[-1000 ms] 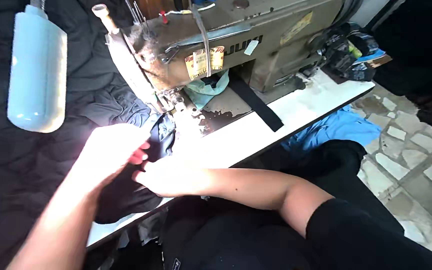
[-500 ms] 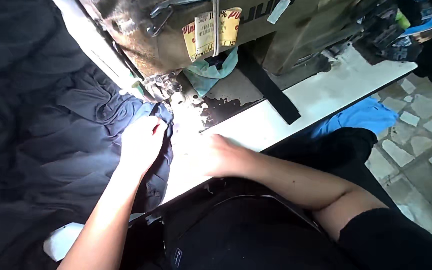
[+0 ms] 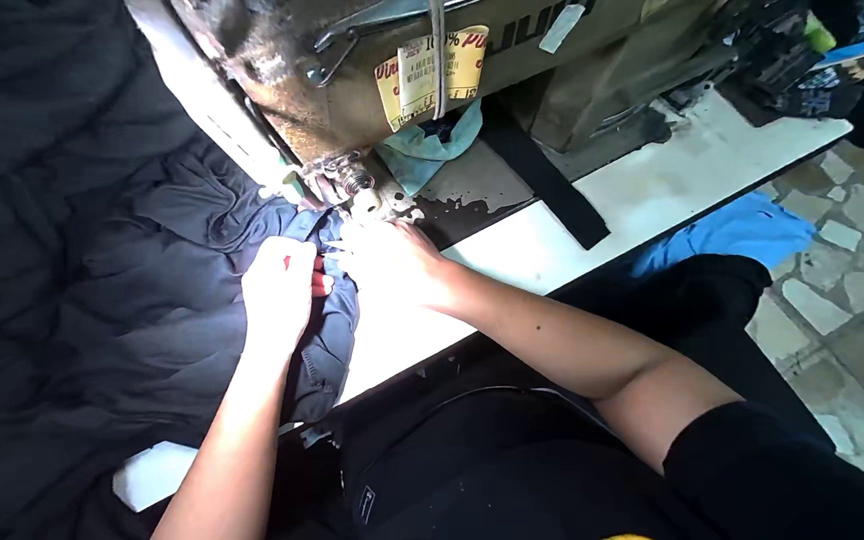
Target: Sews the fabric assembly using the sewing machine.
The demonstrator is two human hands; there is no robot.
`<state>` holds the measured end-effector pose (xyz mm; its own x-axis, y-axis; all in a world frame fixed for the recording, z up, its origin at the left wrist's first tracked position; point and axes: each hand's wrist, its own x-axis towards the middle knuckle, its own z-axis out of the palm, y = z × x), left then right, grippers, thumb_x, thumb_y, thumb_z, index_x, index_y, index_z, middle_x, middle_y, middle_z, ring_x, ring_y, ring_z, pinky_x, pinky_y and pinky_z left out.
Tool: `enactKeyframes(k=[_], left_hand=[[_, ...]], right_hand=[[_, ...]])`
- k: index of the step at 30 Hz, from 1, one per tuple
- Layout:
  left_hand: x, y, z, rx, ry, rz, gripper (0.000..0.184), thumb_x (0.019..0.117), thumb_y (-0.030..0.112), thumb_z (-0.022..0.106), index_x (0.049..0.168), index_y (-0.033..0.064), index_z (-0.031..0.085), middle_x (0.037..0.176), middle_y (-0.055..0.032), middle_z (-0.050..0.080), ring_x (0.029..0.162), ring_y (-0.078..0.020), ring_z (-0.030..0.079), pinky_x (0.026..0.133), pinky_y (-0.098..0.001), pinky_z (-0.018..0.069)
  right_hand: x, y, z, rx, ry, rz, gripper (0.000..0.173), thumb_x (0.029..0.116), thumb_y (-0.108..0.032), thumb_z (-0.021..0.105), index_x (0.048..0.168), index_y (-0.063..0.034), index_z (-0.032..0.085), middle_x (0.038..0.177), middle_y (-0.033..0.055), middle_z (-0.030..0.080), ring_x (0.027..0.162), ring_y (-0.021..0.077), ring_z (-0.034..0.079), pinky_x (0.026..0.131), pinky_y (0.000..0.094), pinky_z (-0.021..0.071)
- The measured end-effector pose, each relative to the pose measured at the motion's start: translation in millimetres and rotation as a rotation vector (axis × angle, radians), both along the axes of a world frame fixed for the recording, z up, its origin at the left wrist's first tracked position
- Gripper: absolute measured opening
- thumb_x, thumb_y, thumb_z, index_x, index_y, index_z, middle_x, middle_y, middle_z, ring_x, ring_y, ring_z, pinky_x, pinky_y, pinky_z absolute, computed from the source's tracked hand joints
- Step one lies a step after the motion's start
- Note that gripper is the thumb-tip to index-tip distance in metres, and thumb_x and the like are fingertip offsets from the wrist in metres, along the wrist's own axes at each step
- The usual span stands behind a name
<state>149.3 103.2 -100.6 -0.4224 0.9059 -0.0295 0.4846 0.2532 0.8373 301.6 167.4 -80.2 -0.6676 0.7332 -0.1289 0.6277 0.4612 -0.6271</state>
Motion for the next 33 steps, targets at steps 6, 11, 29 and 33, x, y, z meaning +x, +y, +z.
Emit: enactKeyframes(k=[6, 11, 29, 33], left_hand=[[0, -2, -4, 0.019, 0.067, -0.039, 0.023, 0.1079, 0.019, 0.049, 0.107, -0.0026, 0.058, 0.08, -0.0061, 0.066, 0.062, -0.0055, 0.067, 0.064, -0.0247, 0.0599], [0, -13, 2, 0.03, 0.131, -0.084, 0.029, 0.1101, 0.023, 0.045, 0.111, -0.003, 0.058, 0.09, -0.0122, 0.066, 0.068, -0.0123, 0.069, 0.067, -0.0312, 0.0613], [-35, 5, 39, -0.157, 0.517, -0.277, 0.026, 0.1053, 0.018, 0.058, 0.098, -0.0041, 0.069, 0.087, -0.0205, 0.067, 0.071, -0.0333, 0.065, 0.07, -0.0552, 0.0549], [-3, 9, 47, -0.176, 0.335, -0.254, 0.022, 0.1045, 0.022, 0.06, 0.1, 0.002, 0.069, 0.075, -0.0107, 0.068, 0.058, -0.0188, 0.065, 0.059, -0.0393, 0.0585]], right_hand=[[-9, -3, 5, 0.006, -0.092, 0.025, 0.03, 0.1077, -0.024, 0.049, 0.125, -0.0042, 0.063, 0.117, 0.0196, 0.068, 0.112, 0.0366, 0.066, 0.091, 0.0536, 0.0516], [-3, 0, 8, -0.114, -0.08, -0.102, 0.034, 0.1075, -0.026, 0.052, 0.131, -0.0046, 0.064, 0.124, 0.0197, 0.068, 0.119, 0.035, 0.064, 0.101, 0.0523, 0.049], [-18, -31, -26, 0.103, -0.012, 0.517, 0.054, 0.1036, -0.042, 0.055, 0.146, -0.0093, 0.053, 0.157, 0.017, 0.043, 0.113, 0.0341, 0.065, 0.085, 0.0526, 0.0549], [-23, -35, -18, 0.017, -0.085, 0.501, 0.041, 0.1056, -0.035, 0.052, 0.135, -0.0075, 0.062, 0.129, 0.0171, 0.062, 0.11, 0.0354, 0.065, 0.085, 0.0556, 0.0528]])
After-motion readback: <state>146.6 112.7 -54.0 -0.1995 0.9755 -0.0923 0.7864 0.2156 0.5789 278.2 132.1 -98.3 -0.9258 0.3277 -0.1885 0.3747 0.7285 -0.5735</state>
